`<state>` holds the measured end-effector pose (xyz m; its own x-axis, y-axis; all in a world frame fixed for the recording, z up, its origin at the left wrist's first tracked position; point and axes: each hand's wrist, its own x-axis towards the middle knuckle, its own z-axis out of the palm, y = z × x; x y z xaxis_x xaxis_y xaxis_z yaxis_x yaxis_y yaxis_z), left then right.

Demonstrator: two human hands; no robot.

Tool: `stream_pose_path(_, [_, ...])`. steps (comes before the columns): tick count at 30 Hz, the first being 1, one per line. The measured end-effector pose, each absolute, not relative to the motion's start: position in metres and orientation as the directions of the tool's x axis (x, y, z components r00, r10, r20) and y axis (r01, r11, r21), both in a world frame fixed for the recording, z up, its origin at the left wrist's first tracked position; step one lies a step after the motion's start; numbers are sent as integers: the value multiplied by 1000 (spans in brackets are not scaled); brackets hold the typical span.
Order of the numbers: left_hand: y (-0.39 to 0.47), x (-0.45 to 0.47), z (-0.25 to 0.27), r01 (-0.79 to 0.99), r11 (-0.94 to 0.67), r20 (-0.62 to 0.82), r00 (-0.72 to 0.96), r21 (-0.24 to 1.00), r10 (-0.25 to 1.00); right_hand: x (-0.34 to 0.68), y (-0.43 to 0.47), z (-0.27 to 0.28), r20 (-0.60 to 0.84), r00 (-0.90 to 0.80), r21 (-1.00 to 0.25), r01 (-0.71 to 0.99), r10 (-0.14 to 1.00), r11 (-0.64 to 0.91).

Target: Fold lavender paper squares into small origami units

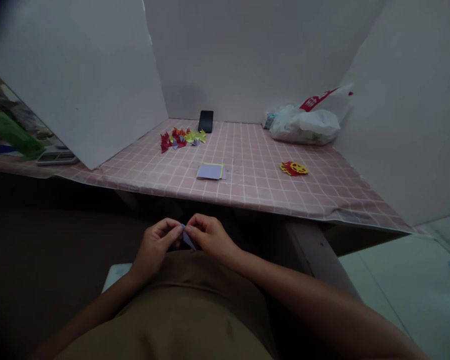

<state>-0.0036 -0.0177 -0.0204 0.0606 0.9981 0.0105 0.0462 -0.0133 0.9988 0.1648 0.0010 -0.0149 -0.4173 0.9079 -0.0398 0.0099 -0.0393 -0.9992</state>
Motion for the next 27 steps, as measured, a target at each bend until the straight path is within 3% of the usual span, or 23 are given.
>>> stream_pose_path(3, [-18,-3,-21,71,-13,8,74,997,997,166,2,-14,2,-401,-998,60,916,28])
stream_pose_path(8, [-18,-4,-22,23,-12,10,115,1000,993,166,0,-11,-48,-416,-996,83,908,-14])
stream_pose_path(27, [-18,-4,-21,-15,3,-1,127,1000,992,166,-1,-8,-24,-420,-993,113,907,26])
